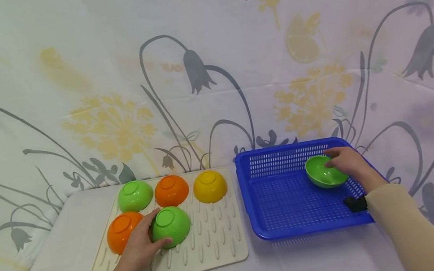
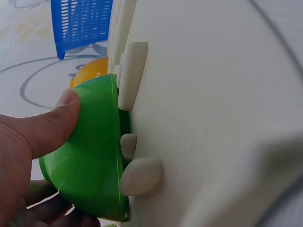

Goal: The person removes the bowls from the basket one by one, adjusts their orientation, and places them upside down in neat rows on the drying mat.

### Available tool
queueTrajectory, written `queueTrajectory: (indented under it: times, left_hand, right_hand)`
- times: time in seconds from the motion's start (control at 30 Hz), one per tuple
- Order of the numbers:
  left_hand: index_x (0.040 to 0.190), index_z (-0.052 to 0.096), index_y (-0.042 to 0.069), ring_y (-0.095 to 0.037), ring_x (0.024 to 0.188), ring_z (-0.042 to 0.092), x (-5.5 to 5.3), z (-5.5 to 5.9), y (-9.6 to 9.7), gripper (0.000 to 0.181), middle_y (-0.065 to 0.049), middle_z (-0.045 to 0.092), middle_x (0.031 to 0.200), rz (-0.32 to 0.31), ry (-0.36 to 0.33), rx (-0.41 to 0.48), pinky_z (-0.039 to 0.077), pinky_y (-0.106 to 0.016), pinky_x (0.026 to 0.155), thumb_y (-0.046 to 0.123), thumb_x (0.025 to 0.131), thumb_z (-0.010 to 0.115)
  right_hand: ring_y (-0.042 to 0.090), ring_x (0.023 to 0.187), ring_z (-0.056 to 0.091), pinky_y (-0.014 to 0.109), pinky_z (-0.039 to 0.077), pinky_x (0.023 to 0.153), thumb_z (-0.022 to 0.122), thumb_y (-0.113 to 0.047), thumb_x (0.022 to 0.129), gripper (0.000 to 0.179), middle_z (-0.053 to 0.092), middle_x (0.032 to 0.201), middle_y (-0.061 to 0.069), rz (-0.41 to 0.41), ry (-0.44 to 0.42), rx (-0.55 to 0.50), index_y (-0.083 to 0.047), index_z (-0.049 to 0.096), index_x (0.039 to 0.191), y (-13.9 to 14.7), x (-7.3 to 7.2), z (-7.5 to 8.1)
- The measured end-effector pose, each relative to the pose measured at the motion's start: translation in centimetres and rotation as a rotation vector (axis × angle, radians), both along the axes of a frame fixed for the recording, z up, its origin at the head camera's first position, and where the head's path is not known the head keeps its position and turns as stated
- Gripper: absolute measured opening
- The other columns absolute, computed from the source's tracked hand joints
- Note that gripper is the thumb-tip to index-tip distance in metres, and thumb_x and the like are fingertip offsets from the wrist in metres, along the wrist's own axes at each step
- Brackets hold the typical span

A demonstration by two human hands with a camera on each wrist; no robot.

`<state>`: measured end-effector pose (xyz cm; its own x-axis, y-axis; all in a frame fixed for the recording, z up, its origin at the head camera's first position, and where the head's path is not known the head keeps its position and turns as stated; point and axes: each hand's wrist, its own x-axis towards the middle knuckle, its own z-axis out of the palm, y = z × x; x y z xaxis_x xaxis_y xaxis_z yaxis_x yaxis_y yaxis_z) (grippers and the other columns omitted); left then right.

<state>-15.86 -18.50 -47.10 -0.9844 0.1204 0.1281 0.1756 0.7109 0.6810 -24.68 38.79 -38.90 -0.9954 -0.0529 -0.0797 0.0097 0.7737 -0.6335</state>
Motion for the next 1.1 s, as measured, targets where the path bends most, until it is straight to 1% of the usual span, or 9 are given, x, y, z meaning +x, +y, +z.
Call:
queueTrajectory:
  times: [0.1, 0.2, 0.37, 0.43, 0.53, 0.7, 0.77, 0.93, 1.1]
  left_hand:
    - [0.148, 0.042, 0.002, -0.038, 0.130, 0.048, 0.05, 0.10, 0.04, 0.090, -0.020, 0.048, 0.145, -0.003, 0.006, 0.000, 0.039, -0.055, 0.107, 0.026, 0.075, 0.088]
    - [0.148, 0.042, 0.002, -0.039, 0.130, 0.048, 0.10, 0.14, 0.08, 0.089, -0.020, 0.049, 0.145, -0.006, 0.006, -0.001, 0.039, -0.055, 0.107, 0.026, 0.076, 0.088]
    - [0.148, 0.042, 0.002, -0.038, 0.130, 0.048, 0.07, 0.13, 0.12, 0.089, -0.020, 0.049, 0.145, -0.003, -0.001, 0.000, 0.038, -0.055, 0.108, 0.025, 0.076, 0.088]
    - [0.148, 0.042, 0.003, -0.038, 0.130, 0.048, 0.08, 0.14, 0.11, 0.089, -0.019, 0.049, 0.145, -0.002, -0.001, 0.001, 0.038, -0.055, 0.108, 0.025, 0.076, 0.088]
    - [0.148, 0.042, 0.003, -0.038, 0.130, 0.048, 0.09, 0.11, 0.09, 0.089, -0.019, 0.049, 0.145, -0.001, 0.003, -0.002, 0.038, -0.055, 0.108, 0.027, 0.076, 0.088]
    - [0.149, 0.042, 0.003, -0.038, 0.130, 0.048, 0.02, 0.04, 0.07, 0.090, -0.019, 0.048, 0.146, 0.001, 0.006, -0.002, 0.038, -0.055, 0.108, 0.027, 0.075, 0.088]
    - [0.149, 0.041, 0.003, -0.038, 0.131, 0.048, 0.00, 0.01, 0.05, 0.091, -0.019, 0.048, 0.146, 0.003, 0.004, 0.000, 0.038, -0.055, 0.108, 0.026, 0.075, 0.088]
    - [0.148, 0.041, 0.003, -0.038, 0.130, 0.048, 0.04, -0.05, 0.02, 0.090, -0.019, 0.048, 0.146, 0.000, 0.004, 0.002, 0.038, -0.055, 0.108, 0.026, 0.075, 0.088]
    - [0.148, 0.041, 0.002, -0.038, 0.130, 0.048, 0.08, 0.05, 0.04, 0.090, -0.019, 0.048, 0.146, -0.004, 0.002, 0.001, 0.038, -0.055, 0.108, 0.027, 0.076, 0.088]
  right_hand:
    - [0.060, 0.124, 0.038, 0.066, 0.035, 0.101, 0.064, -0.008, 0.092, 0.056, 0.040, 0.136, 0.044, 0.009, -0.004, 0.044, 0.019, 0.043, 0.137, -0.16, -0.02, -0.09]
    - [0.059, 0.119, 0.044, 0.066, 0.039, 0.097, 0.065, -0.008, 0.092, 0.053, 0.046, 0.132, 0.043, 0.018, -0.005, 0.068, 0.018, 0.047, 0.134, -0.18, -0.02, -0.35]
    - [0.053, 0.107, 0.055, 0.058, 0.050, 0.087, 0.065, -0.005, 0.091, 0.044, 0.061, 0.114, 0.035, 0.028, -0.023, 0.070, 0.016, 0.053, 0.128, -0.03, -0.04, -0.72]
    - [0.049, 0.103, 0.057, 0.054, 0.052, 0.085, 0.064, -0.002, 0.091, 0.041, 0.064, 0.107, 0.030, 0.031, -0.044, 0.052, 0.016, 0.055, 0.127, 0.04, -0.03, -0.75]
    - [0.042, 0.099, 0.059, 0.048, 0.053, 0.082, 0.064, 0.001, 0.089, 0.038, 0.067, 0.101, 0.024, 0.051, -0.077, 0.021, 0.016, 0.058, 0.124, 0.14, -0.01, -0.71]
    - [0.030, 0.090, 0.061, 0.043, 0.056, 0.074, 0.061, 0.005, 0.087, 0.039, 0.066, 0.096, 0.015, 0.049, -0.157, -0.061, 0.014, 0.058, 0.125, 0.22, 0.05, -0.77]
    - [0.029, 0.091, 0.062, 0.043, 0.057, 0.073, 0.059, 0.005, 0.088, 0.040, 0.065, 0.099, 0.017, 0.036, -0.187, -0.094, 0.014, 0.057, 0.127, 0.25, 0.09, -0.83]
    - [0.034, 0.100, 0.062, 0.046, 0.059, 0.077, 0.059, 0.004, 0.091, 0.039, 0.058, 0.116, 0.030, 0.023, -0.220, -0.126, 0.015, 0.056, 0.128, 0.31, 0.13, -0.91]
    - [0.034, 0.099, 0.060, 0.048, 0.058, 0.080, 0.057, 0.004, 0.092, 0.040, 0.054, 0.115, 0.033, 0.032, -0.226, -0.118, 0.020, 0.051, 0.128, 0.20, 0.13, -0.94]
